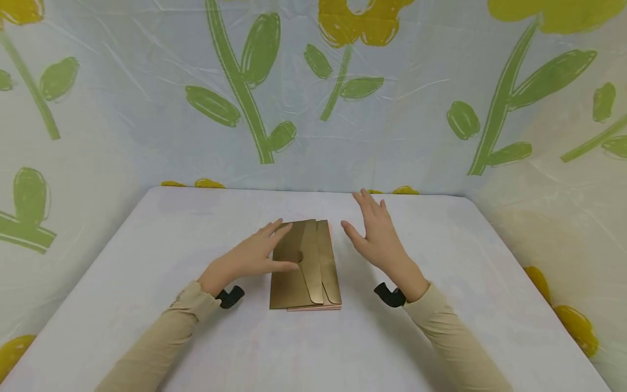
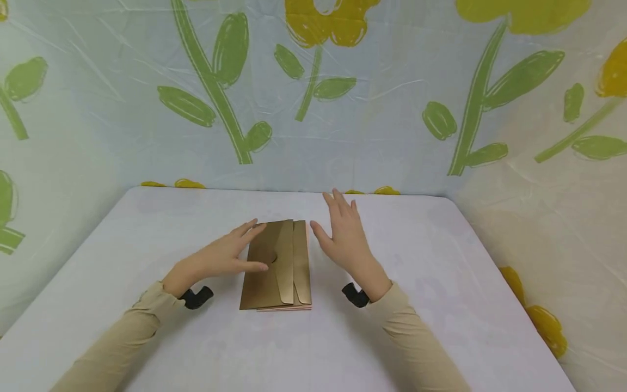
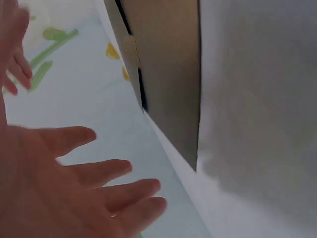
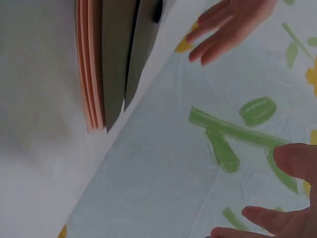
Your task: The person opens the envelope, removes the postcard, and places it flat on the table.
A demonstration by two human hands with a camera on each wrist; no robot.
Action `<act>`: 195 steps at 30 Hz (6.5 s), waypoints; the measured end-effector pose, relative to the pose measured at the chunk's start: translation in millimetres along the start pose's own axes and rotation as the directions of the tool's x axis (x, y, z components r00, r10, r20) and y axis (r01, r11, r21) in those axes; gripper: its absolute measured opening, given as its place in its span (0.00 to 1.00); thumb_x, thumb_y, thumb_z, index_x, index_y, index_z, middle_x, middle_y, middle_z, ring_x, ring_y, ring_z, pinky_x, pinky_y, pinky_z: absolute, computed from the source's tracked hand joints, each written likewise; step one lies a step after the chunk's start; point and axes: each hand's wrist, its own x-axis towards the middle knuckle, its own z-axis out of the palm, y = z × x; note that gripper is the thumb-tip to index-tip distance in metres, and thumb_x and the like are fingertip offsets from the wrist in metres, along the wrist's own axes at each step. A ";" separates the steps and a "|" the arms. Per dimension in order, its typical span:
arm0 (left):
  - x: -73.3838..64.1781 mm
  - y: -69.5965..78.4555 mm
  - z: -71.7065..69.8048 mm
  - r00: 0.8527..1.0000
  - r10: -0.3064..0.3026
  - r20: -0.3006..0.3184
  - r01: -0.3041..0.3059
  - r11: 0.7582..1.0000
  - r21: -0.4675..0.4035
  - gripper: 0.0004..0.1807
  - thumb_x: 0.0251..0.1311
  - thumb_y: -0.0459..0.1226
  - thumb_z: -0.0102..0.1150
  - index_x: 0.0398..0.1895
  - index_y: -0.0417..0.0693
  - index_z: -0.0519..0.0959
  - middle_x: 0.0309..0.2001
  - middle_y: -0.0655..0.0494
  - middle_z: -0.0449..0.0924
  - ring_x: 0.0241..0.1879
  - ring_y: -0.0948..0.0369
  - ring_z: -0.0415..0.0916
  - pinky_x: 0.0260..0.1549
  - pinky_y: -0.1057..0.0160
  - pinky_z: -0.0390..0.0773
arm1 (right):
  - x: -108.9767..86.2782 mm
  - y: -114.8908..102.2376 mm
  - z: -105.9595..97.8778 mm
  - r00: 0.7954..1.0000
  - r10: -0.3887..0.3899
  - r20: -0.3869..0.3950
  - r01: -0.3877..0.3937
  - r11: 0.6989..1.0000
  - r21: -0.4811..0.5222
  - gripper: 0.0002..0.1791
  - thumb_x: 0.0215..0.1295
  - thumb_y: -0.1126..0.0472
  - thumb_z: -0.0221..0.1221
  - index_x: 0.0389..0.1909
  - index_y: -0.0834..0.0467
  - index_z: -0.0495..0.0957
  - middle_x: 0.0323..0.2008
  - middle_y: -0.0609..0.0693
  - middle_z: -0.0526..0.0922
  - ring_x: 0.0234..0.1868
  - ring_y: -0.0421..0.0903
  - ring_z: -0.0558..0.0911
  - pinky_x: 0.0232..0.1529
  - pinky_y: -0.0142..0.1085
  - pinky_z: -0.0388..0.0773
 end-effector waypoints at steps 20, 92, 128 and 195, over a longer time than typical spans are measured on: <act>15.4 16.4 26.3 0.956 -0.060 0.287 0.044 0.997 0.062 0.77 0.36 0.69 0.73 0.80 0.44 0.37 0.76 0.34 0.21 0.73 0.32 0.21 0.65 0.36 0.57 | -26.3 -30.5 74.3 0.801 0.029 0.599 -0.153 0.976 0.158 0.48 0.69 0.47 0.60 0.78 0.64 0.46 0.76 0.70 0.37 0.76 0.65 0.43 0.69 0.60 0.56; 30.6 43.8 46.5 0.975 -0.098 0.198 0.062 0.982 0.181 0.73 0.35 0.75 0.66 0.81 0.50 0.45 0.78 0.37 0.30 0.75 0.37 0.26 0.57 0.41 0.73 | -29.6 -1.0 68.3 0.812 0.156 0.563 -0.294 0.942 0.162 0.52 0.57 0.51 0.72 0.73 0.71 0.56 0.75 0.71 0.43 0.75 0.65 0.51 0.68 0.55 0.60; 31.8 45.9 45.6 0.970 -0.124 0.208 0.079 0.974 0.213 0.73 0.37 0.75 0.65 0.81 0.49 0.42 0.78 0.38 0.27 0.76 0.39 0.23 0.60 0.41 0.69 | -27.6 -2.8 66.4 0.800 0.147 0.581 -0.307 0.933 0.188 0.51 0.62 0.55 0.67 0.78 0.65 0.48 0.75 0.72 0.38 0.74 0.67 0.51 0.67 0.59 0.60; 29.7 51.7 42.2 0.970 -0.123 0.211 0.086 0.980 0.177 0.74 0.37 0.74 0.67 0.81 0.48 0.42 0.78 0.38 0.26 0.75 0.38 0.22 0.62 0.38 0.65 | -20.0 24.3 44.0 0.791 0.118 0.600 -0.203 0.976 0.076 0.31 0.63 0.69 0.61 0.67 0.73 0.66 0.72 0.66 0.60 0.71 0.63 0.62 0.65 0.53 0.66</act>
